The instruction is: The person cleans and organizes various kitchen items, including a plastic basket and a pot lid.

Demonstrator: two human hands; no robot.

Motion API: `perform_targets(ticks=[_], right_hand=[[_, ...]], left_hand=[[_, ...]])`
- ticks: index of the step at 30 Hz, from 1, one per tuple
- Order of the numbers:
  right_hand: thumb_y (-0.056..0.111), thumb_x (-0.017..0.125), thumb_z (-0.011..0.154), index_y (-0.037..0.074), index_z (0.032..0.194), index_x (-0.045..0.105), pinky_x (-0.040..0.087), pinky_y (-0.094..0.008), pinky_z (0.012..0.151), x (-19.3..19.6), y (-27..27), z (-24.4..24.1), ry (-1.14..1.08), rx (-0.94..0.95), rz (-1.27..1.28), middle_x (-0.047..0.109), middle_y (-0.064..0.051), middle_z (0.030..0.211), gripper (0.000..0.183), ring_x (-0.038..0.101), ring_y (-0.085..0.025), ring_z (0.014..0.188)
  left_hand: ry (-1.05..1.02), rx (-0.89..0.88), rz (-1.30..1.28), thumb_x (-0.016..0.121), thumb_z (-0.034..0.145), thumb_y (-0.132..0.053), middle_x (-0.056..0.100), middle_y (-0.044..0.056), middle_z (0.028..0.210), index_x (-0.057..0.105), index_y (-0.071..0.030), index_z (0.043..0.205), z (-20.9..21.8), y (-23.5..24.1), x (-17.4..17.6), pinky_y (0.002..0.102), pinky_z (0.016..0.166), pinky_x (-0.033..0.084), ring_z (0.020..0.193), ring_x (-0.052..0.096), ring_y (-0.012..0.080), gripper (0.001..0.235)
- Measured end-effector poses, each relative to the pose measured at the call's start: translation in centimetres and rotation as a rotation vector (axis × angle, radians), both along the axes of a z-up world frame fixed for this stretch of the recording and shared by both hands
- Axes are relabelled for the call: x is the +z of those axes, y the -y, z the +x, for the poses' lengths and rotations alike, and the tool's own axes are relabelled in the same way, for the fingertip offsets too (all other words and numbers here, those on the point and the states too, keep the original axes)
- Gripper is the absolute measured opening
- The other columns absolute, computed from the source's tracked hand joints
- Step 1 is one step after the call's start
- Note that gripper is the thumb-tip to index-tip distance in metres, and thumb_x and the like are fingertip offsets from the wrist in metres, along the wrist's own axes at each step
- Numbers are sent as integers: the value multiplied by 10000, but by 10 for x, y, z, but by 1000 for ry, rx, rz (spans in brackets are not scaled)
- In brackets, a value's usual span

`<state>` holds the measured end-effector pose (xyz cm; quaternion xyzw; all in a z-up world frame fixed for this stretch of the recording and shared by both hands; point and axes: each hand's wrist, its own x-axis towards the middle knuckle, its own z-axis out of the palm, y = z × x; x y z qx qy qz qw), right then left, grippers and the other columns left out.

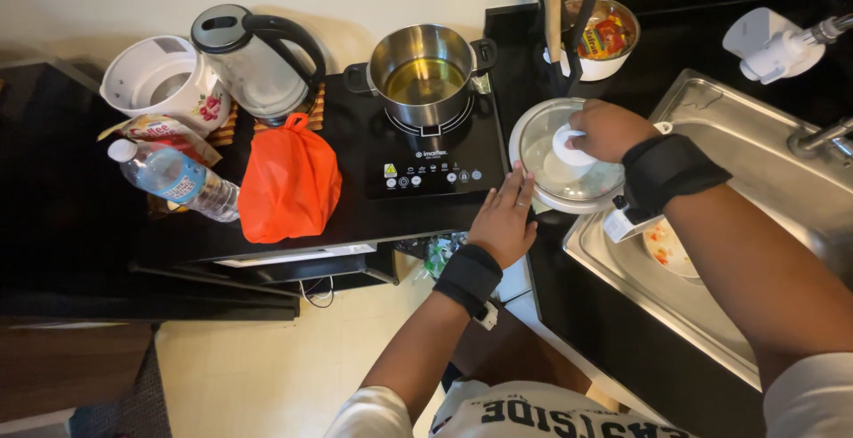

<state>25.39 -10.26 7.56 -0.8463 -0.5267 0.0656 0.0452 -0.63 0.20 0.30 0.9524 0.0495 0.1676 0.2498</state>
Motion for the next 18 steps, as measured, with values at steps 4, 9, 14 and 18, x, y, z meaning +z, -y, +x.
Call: perform_targets(ticks=[4,9,14,18], right_hand=[[307,731,856,46,975,743,516,-468,880,-2,-1,3,-19,76,31,648,-196,996,287,648,-381,983],[332,716,871,54,984,745,516,-466,886,4,0,-5,6,44,-19,655,-179,1001,301,653,-369,997],[334,693,883,56,981,746,514,-469,889,6,2,-4,-10,44,9,660,-175,1000,299,653,-370,991],[339,692,886,62,976,753,512,-474,884,8,2,-4,-34,2,-28,655,-180,1019,298,654,-377,985]], left_hand=[[2,1,10,696,874,-235,168,212,1693,246,-25,1597,-1,1,1,505,1199,320,1526,314,356,877],[-4,4,-3,700,864,-232,171,203,1692,244,-38,1599,-2,1,2,509,1201,313,1528,312,353,886],[-15,0,23,694,879,-228,172,198,1698,252,-49,1603,-2,0,-1,515,1204,308,1528,313,347,866],[-18,-2,4,687,884,-225,172,204,1696,253,-46,1600,2,0,-6,527,1203,306,1519,315,351,855]])
